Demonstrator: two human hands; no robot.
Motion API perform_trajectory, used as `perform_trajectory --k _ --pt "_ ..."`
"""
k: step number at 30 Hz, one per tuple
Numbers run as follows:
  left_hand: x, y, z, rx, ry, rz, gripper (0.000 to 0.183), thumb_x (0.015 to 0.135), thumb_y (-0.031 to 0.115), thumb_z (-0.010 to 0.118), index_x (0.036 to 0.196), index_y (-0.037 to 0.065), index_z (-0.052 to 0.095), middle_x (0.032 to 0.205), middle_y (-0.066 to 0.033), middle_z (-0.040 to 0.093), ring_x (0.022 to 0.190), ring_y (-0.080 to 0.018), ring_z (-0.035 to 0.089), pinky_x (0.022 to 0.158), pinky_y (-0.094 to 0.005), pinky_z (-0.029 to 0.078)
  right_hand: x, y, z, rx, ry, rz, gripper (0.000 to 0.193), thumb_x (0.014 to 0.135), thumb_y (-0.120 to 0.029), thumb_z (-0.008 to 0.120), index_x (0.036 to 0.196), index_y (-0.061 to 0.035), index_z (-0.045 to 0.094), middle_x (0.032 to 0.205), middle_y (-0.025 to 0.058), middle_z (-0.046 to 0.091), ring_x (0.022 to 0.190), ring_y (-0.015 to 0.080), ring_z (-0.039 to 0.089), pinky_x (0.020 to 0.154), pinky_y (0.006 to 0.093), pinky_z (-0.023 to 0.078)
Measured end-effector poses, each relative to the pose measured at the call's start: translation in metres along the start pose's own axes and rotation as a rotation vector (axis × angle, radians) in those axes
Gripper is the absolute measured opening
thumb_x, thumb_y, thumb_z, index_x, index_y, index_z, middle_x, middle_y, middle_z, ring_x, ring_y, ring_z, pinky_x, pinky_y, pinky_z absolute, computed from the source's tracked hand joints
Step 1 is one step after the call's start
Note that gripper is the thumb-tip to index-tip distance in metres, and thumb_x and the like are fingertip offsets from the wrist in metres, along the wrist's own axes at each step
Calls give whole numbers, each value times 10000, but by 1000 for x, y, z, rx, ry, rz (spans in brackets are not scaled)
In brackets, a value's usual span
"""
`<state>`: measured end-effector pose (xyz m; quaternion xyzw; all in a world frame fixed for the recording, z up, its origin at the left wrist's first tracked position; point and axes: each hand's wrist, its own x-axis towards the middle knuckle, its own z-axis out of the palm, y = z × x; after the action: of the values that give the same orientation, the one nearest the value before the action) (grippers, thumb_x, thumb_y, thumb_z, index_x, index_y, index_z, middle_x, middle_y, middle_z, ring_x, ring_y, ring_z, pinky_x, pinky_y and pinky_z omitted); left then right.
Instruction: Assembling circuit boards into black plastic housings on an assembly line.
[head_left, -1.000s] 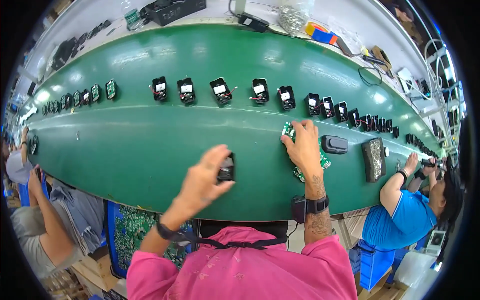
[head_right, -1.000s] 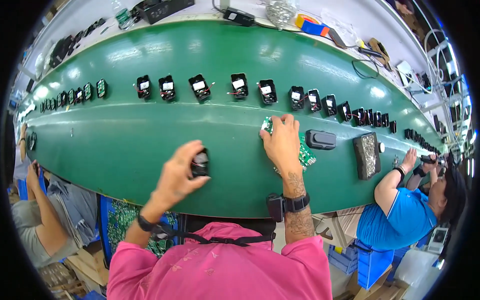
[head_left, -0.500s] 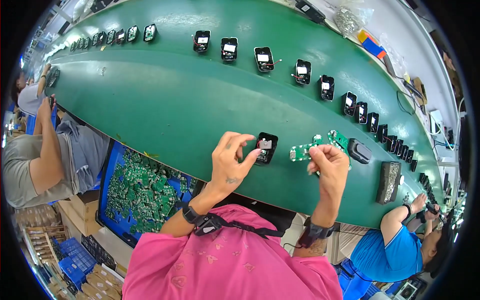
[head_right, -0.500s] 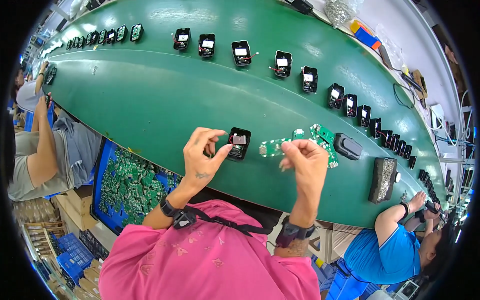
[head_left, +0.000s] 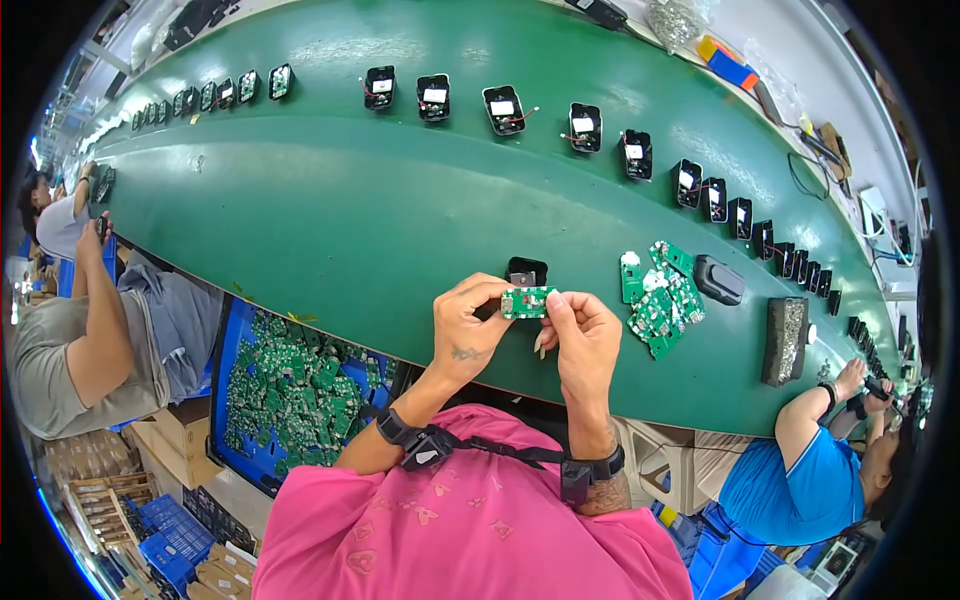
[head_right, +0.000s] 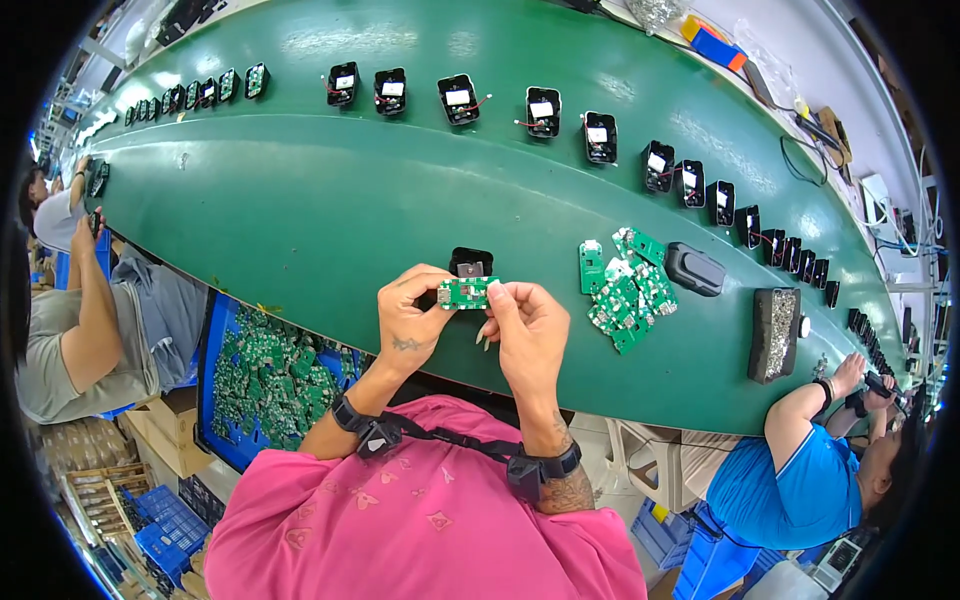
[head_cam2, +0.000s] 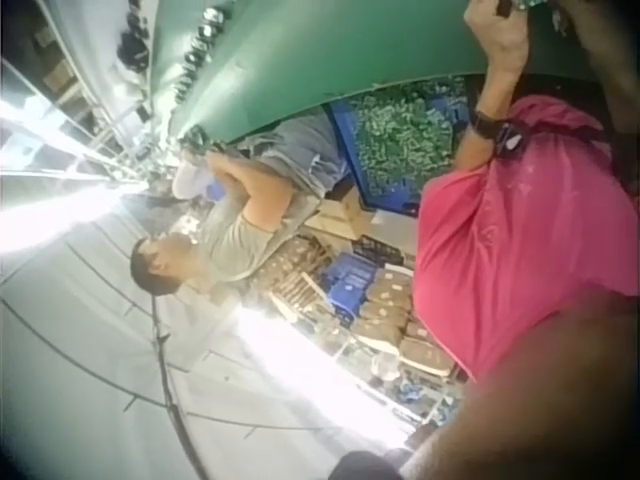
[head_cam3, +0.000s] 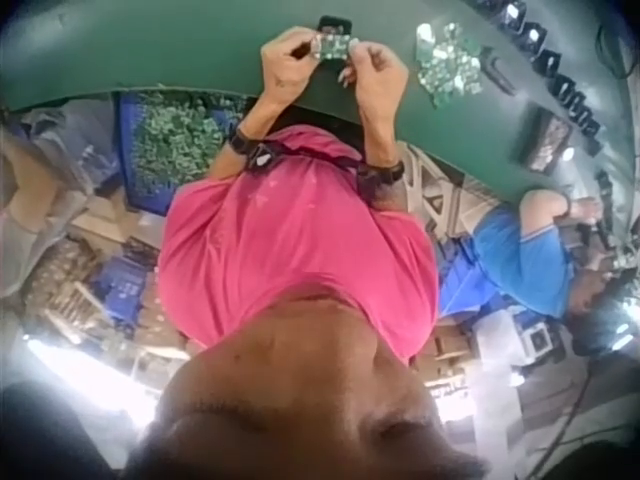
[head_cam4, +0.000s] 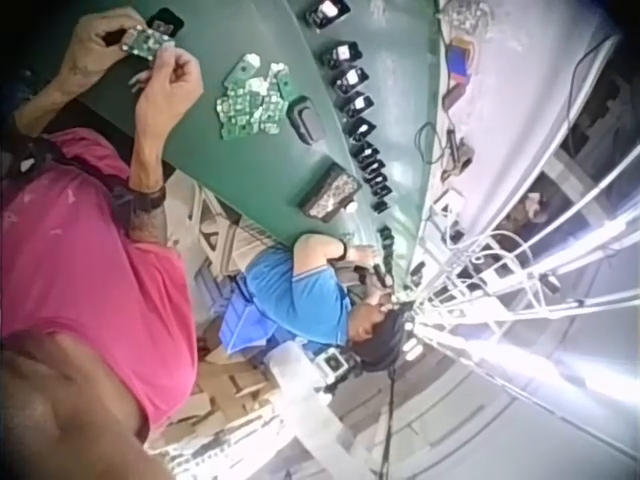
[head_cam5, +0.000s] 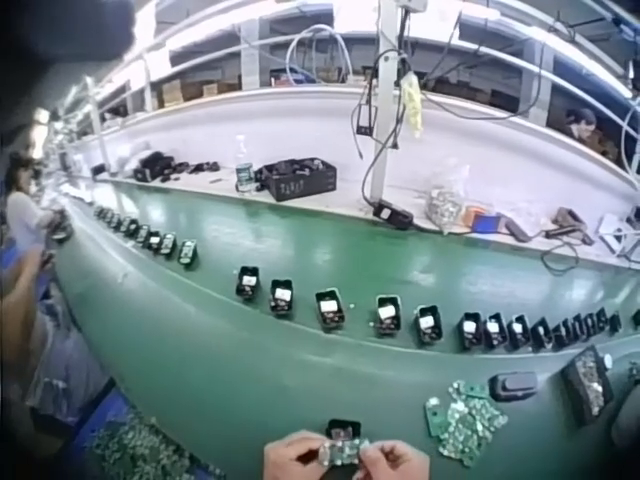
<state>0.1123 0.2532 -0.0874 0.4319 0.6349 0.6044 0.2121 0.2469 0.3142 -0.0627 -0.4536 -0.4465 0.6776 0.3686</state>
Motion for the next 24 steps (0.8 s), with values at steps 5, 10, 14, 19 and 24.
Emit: perform_trajectory --k 5,10,14,19,24 --pt "-2 -9 -2 -104 -39 -53 123 813 -62 738 931 -30 726 895 -63 697 787 -113 624 693 -244 484 5 3 1 -70 47 -14 192 975 -168 682 903 6 639 727 18 624 548 49 558 483 179 435" --pt "-2 -13 -5 -172 -65 -103 164 829 -68 721 990 -37 715 928 -68 692 823 -111 620 711 -240 486 5 5 0 -104 9 2 193 972 -172 688 900 -1 633 716 6 613 545 40 551 465 182 423" --pt "-3 -2 -15 -372 -102 -236 432 830 -67 678 1256 -27 615 1119 -110 661 819 -127 648 680 -234 516 8 5 1 -195 62 -44 196 967 -160 692 893 8 627 713 8 617 545 41 560 458 193 420" --pt "13 10 -39 -280 -159 -259 605 822 -27 685 1399 -35 504 1486 -175 394 843 -129 660 660 -239 543 12 13 0 -390 51 -148 188 961 -137 693 888 23 625 703 12 618 550 42 557 470 199 431" --pt "25 15 -31 -107 -427 -300 590 853 -8 674 1423 18 526 1456 -102 446 780 -61 583 686 -200 507 13 10 -6 -397 -6 -140 182 954 -125 694 886 30 627 708 9 619 557 37 544 481 206 444"
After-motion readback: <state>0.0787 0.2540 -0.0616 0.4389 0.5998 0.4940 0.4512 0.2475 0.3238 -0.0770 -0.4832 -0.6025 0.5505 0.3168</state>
